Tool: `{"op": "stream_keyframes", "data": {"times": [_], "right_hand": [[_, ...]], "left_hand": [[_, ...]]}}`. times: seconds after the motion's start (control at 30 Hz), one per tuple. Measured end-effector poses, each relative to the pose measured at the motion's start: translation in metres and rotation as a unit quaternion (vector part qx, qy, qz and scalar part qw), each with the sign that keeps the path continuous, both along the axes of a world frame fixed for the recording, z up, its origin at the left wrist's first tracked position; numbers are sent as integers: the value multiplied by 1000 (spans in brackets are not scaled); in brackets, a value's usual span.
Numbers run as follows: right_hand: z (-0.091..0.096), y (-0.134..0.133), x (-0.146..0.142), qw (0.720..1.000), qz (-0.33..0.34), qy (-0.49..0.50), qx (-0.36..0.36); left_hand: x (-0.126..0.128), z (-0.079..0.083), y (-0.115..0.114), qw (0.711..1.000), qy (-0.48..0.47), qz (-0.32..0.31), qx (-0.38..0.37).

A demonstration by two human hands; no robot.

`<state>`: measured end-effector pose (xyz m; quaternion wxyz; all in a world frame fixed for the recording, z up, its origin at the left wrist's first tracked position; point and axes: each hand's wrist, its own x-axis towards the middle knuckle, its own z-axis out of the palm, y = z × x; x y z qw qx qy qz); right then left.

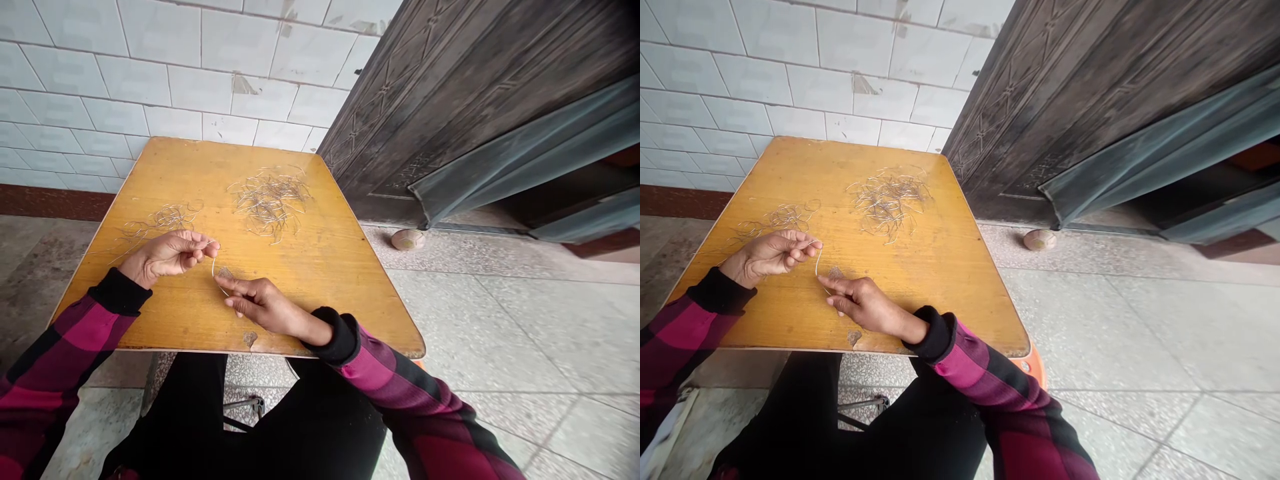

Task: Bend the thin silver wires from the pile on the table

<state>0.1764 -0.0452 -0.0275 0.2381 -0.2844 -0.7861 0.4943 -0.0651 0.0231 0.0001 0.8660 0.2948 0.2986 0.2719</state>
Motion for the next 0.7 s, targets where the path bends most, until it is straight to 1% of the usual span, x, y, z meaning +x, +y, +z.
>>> {"op": "stream_keyframes", "data": {"times": [0.3,0.5,0.7], "right_hand": [[6,5,5,998,37,-28,48],[8,6,6,997,50,-27,43],[6,6,7,997,58,-33,39]], "left_hand": [[5,-3,-2,999,16,-27,16],[7,-5,-3,999,16,-44,23],[7,-8,-1,998,14,-56,25]]}}
